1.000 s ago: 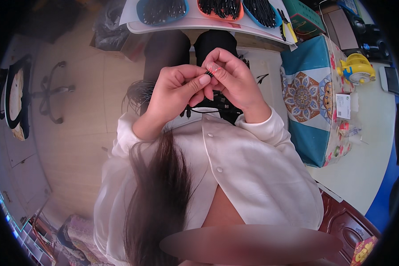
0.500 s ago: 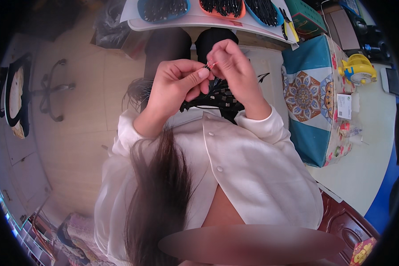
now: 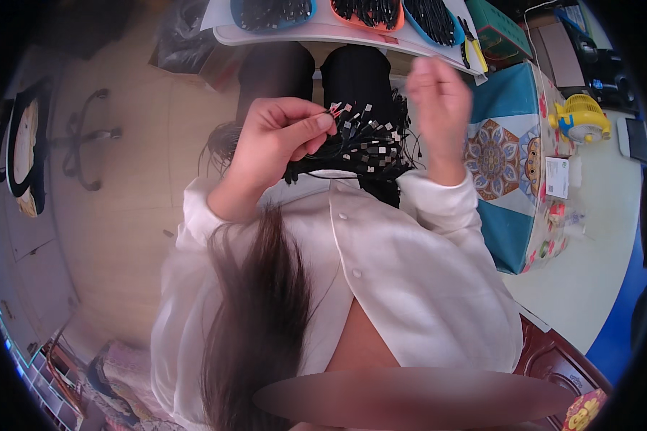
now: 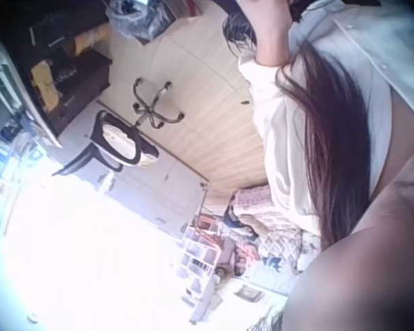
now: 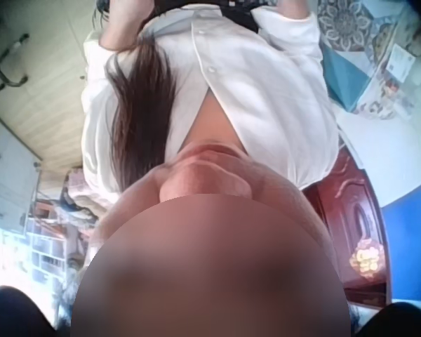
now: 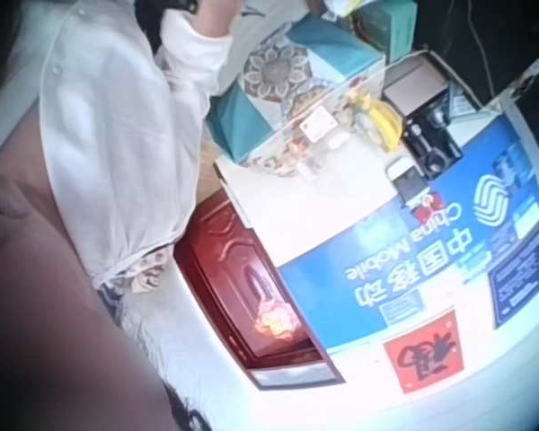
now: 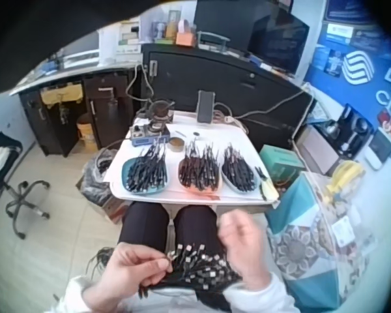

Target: The person sits on the floor and repeatedly picks up black wires, attaches small connectors to their ends, and places the finished units into trays. The person handles the wires and connectors by hand and organizes the completed items into separate containers.

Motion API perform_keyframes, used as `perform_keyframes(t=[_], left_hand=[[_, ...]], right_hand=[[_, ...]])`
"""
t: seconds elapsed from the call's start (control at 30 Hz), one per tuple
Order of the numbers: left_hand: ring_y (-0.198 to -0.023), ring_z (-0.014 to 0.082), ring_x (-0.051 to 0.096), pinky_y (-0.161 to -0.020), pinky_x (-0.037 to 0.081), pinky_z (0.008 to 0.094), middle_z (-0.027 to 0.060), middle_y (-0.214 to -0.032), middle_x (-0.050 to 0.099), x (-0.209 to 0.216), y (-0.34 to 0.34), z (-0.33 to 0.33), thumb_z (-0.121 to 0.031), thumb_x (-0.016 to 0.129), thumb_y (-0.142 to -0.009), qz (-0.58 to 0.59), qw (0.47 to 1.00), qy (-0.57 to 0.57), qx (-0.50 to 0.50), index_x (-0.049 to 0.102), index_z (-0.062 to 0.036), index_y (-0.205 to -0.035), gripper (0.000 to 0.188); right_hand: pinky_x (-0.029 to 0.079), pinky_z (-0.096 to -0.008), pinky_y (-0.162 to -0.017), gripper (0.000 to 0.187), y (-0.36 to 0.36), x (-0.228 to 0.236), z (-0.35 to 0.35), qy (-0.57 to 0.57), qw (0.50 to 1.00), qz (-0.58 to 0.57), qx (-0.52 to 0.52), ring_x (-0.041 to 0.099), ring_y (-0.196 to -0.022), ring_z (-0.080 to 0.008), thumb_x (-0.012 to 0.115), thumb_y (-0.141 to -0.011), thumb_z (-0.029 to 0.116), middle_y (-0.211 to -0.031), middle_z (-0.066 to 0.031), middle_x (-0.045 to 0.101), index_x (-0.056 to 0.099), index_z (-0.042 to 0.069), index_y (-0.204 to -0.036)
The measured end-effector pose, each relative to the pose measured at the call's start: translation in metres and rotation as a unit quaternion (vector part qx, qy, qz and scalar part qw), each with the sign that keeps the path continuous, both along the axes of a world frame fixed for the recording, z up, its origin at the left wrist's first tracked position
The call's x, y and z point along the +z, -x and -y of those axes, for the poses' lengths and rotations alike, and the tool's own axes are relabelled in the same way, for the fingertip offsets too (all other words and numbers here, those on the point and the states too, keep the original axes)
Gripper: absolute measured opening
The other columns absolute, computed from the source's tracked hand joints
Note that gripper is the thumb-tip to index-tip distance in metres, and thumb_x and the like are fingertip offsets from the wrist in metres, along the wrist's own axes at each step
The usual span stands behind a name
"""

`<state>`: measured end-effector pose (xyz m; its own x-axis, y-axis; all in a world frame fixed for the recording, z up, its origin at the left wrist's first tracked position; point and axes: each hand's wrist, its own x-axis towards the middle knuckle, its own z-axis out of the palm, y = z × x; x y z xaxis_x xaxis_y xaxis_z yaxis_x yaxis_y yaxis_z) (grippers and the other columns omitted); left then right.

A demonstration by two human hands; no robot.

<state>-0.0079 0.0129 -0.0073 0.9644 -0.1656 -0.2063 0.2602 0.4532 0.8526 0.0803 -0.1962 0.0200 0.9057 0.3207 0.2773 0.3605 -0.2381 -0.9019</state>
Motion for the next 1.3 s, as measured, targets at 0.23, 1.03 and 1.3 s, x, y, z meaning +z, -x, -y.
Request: perform_keyframes(t=[0.23,1.03,1.3], left_hand=[[-0.047,0.0022,0.037,-0.042,0.019,0.0189,0.0,-0.061,0.054,0.005,0.002,-0.005,-0.008,0.062,-0.092,-0.01,0.999,-0.008,-0.046,0.069,0.0039,-0.087,0.015],[-0.057,0.0204,0.061,-0.052,0.045,0.0267,0.0131,-0.068,0.061,-0.006,0.006,0.011,0.0,0.069,-0.081,0.393,0.808,-0.427,0.104,0.067,0.0056,-0.091,0.011],[-0.057,0.0033,0.051,-0.049,0.04,0.0221,0.0026,-0.063,0.06,-0.007,0.011,0.012,-0.002,0.064,-0.089,0.153,0.971,-0.183,0.028,0.069,0.0048,-0.09,0.008]], right_hand=[[0.051,-0.0278,-0.074,0.03,0.01,0.01,0.007,0.192,0.931,0.272,0.153,0.063,-0.08,-0.0205,0.073,-0.081,0.014,-0.094,-0.0083,0.064,0.067,0.004,-0.109],[0.045,-0.0221,-0.066,0.016,0.016,0.003,0.006,0.049,0.944,-0.25,0.208,0.057,-0.077,-0.0094,0.068,-0.089,0.018,-0.085,0.0018,0.061,0.065,0.004,-0.098],[0.047,-0.0314,-0.066,0.025,0.014,0.009,0.002,0.208,0.823,0.496,0.183,0.058,-0.077,-0.021,0.073,-0.073,0.013,-0.086,-0.0063,0.058,0.064,0.005,-0.094]])
